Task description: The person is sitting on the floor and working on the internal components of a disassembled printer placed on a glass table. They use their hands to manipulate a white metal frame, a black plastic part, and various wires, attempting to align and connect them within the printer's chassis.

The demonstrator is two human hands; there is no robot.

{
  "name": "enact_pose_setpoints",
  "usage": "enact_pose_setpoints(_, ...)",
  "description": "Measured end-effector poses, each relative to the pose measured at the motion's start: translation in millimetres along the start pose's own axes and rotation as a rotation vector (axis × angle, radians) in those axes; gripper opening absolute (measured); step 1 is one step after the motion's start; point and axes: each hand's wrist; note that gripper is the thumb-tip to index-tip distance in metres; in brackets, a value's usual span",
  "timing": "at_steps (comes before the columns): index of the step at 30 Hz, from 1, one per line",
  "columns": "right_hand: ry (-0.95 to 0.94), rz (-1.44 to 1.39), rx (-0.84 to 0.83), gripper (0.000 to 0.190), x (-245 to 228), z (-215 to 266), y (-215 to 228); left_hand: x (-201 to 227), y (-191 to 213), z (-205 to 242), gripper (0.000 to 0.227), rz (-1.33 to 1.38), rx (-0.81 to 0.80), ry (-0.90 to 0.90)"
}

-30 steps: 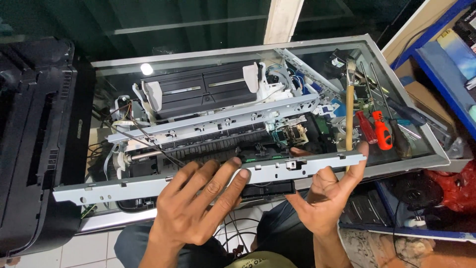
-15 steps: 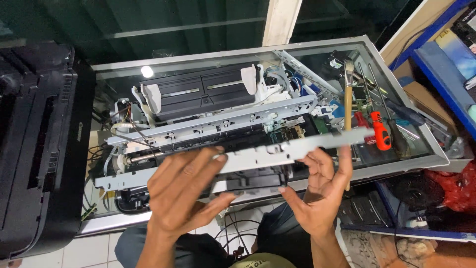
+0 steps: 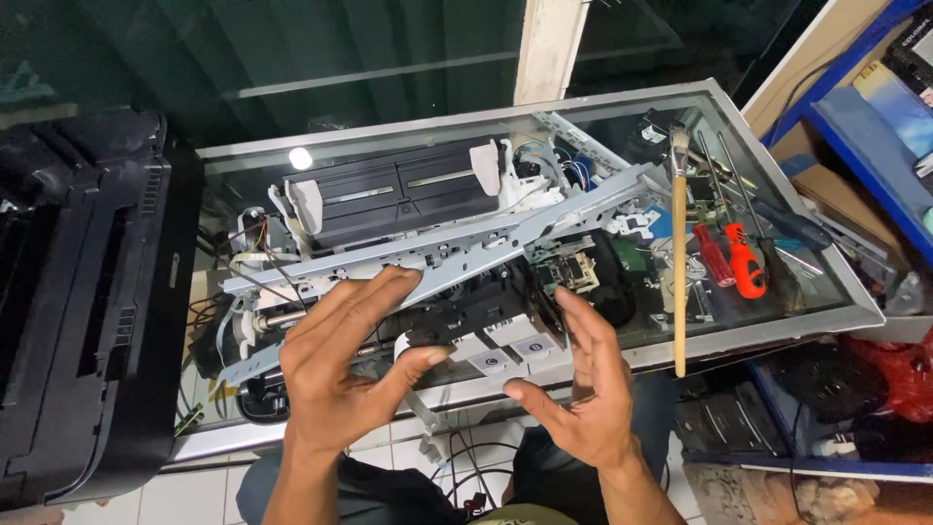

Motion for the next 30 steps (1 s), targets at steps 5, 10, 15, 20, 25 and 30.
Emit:
enact_pose_setpoints(5,0.001,0.012,0.006,0.091,1.0,1.2,1.6,-6.7,-2.1,-4.9,0.053,0.039,-0.041,0.002)
enact_pose_setpoints(10,-0.071,-0.005,0.001,0.091,-0.1,3.9,3.5,-10.9,-3.2,-13.7,0.050,0.075,-0.091,0.025)
enact_pose_setpoints(15,-0.051,0.012,-0.005,0.091,2.7,3.9,4.9,-6.5,-3.0,-21.7,0.050,0.051,-0.140,0.030)
enact_pose_setpoints(20,-0.028,-0.005,0.039,0.097,4.8,4.2,-1.2,-2.9,-7.7,-25.7,0.050,0.032,-0.154,-0.008)
enact_pose_setpoints(25,-0.082,0.121,0.159,0.109,-5.7,1.2,-8.7,7.4,-15.0,-28.0,0.048,-0.069,-0.117,-0.060)
enact_pose_setpoints(30,-0.046,-0.016,0.115,0.125,-8.5,-2.4,-18.0,22.0,-30.8,-17.3,0.052,-0.310,-0.129,-0.039)
Point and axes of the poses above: each hand's wrist, its own z-axis away from the middle knuckle, its own y-axis out of the back of the hand, x = y × z, and after that the axes turned 15 degrees about x, right-handed
